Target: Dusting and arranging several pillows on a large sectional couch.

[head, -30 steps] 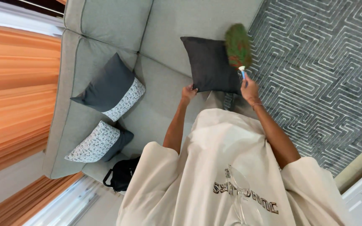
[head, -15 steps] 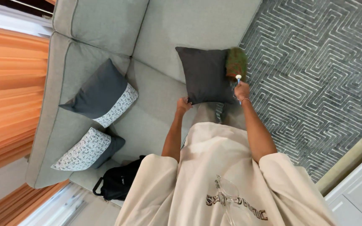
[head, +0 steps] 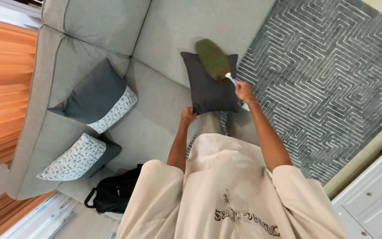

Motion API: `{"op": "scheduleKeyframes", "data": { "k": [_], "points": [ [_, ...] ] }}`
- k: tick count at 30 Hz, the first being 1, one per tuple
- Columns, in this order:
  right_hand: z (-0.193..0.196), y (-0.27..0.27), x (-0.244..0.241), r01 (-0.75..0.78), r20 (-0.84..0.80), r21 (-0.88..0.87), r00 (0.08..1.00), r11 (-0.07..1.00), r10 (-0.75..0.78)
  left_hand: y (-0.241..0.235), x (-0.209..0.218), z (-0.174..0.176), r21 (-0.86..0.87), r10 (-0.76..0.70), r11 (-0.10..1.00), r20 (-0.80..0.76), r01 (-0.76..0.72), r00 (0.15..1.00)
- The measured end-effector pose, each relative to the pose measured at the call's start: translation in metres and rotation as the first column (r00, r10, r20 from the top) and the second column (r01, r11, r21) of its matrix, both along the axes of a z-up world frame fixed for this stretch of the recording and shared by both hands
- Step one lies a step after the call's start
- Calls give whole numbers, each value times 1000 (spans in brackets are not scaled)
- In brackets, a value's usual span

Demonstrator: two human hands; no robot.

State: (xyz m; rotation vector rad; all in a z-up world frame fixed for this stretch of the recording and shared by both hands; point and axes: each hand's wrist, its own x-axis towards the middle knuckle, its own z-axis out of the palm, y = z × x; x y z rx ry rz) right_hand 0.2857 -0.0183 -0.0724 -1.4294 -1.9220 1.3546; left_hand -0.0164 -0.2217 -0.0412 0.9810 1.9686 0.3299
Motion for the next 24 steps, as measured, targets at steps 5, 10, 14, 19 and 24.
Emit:
{"op": "scheduleKeyframes", "data": {
  "k": [5, 10, 14, 19, 24],
  "points": [
    [-89, 5, 43, 63, 401, 310, 896, 949, -190, 10, 3, -1, -45, -8, 999, -78, 4, 997],
    [120, 3, -10, 174, 58, 39, 983, 984, -176, -6, 3, 1, -17, -66, 998, -122, 65, 990],
    [176, 14, -32, -74, 114, -72, 990, 995, 82, 5, -3, -3, -61, -54, 997, -87, 49, 995],
    [-20, -4, 25, -22, 188, 93, 982, 995, 4, 14, 5, 11, 18, -101, 994, -153, 105, 983],
    [-50, -17, 75, 205, 281, 31, 938, 978, -205, 47, 30, 114, 251, -154, 952, -93, 172, 984]
  ]
}}
